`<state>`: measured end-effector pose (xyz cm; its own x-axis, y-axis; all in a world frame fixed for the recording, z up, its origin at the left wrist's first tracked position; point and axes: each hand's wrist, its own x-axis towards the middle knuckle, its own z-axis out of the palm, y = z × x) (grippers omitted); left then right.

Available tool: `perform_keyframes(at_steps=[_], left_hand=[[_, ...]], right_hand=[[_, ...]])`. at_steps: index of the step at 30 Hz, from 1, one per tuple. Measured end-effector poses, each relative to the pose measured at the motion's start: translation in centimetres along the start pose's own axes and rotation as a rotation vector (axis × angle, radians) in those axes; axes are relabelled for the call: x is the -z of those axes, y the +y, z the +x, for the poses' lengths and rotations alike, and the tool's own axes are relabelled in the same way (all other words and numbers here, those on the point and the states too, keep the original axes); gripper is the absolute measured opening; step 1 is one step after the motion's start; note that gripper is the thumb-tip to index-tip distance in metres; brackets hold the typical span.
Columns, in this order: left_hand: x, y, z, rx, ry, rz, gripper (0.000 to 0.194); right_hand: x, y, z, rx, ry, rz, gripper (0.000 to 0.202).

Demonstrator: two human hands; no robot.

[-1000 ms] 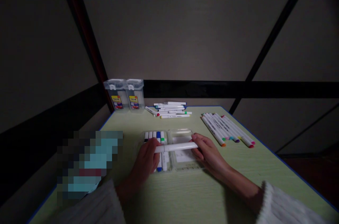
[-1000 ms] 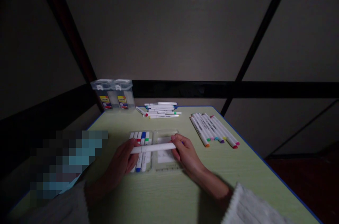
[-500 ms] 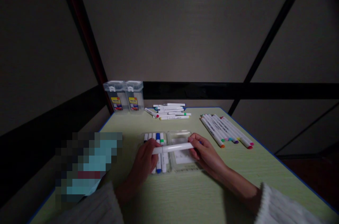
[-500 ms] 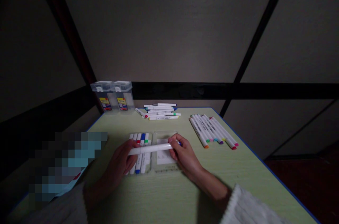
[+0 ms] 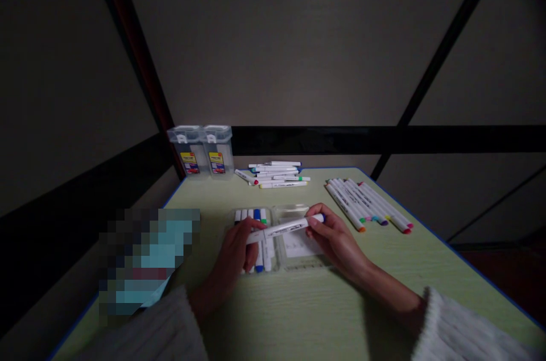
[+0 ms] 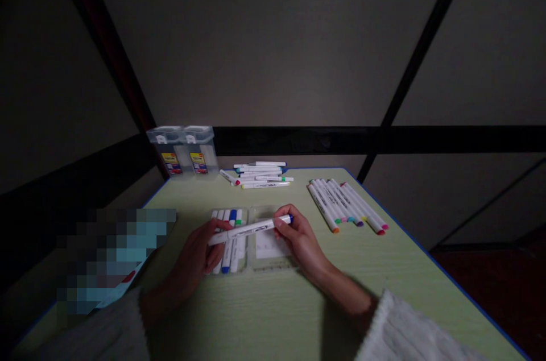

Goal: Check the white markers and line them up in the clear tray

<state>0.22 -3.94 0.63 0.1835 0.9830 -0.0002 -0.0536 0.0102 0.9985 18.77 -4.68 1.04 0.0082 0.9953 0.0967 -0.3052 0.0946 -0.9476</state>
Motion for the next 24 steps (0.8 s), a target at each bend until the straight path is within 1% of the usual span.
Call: perform_keyframes(at_steps=[5, 10, 12, 15, 18, 24], left_hand=[[-0.13, 0.41, -0.19, 0.037, -0.026, 0.02, 0.047], [-0.2, 0.33, -0.17, 0.013, 0.008, 0.041, 0.048], [-0.15, 0.08, -0.04, 0.0, 0.023, 0.041, 0.047], [-0.06, -0.15, 0.11, -0.008, 0.005, 0.054, 0.044], [-0.06, 0.06, 0.06, -0.008, -0.014, 0.07, 0.04], [-0.28, 0.59, -0.08, -0.004, 0.003, 0.056, 0.035]], right_hand=[[0.36, 0.23, -0.01, 0.047, -0.024, -0.065, 0.021], [0.59, 0.26, -0.01, 0.044, -0.043, -0.151, 0.022], [0.54, 0.17, -0.1, 0.031, -0.036, -0.168, 0.023], [0.38, 0.04, -0.22, 0.016, -0.022, -0.174, 0.023], [0.28, 0.05, -0.26, 0.012, -0.023, -0.175, 0.021], [0.33, 0.23, -0.16, 0.017, -0.026, -0.177, 0.02]])
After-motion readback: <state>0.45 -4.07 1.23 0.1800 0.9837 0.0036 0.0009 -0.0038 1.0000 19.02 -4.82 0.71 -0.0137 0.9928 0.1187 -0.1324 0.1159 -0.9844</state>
